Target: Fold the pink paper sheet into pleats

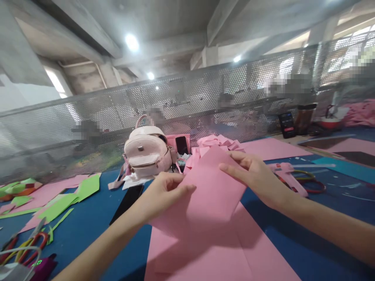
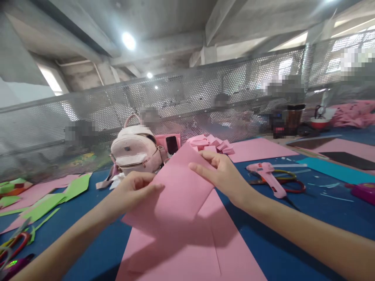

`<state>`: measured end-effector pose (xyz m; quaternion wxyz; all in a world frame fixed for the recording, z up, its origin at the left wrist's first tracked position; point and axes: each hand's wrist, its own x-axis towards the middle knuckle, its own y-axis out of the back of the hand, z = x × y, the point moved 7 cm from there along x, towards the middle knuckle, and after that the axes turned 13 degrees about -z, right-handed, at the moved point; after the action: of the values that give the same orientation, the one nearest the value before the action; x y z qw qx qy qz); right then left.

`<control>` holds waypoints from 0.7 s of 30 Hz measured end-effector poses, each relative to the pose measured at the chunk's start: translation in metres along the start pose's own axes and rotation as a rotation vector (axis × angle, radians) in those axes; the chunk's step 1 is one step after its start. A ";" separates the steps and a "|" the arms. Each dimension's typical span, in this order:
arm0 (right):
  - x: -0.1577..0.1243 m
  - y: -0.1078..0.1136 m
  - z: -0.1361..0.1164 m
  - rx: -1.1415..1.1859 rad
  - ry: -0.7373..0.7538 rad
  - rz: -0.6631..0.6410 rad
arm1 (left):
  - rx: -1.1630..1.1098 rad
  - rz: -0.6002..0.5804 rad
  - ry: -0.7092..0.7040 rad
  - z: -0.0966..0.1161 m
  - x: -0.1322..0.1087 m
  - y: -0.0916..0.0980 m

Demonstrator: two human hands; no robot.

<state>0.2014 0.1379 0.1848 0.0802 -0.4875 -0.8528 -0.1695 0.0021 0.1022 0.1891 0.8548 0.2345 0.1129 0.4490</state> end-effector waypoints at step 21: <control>0.013 -0.042 0.139 0.211 -0.282 -0.319 | -0.607 0.161 0.086 -0.138 0.025 -0.055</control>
<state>0.1628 0.1799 0.0506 -0.0171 -0.3545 -0.9347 -0.0203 0.0000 0.1375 0.0432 0.8418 -0.0426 -0.0092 0.5381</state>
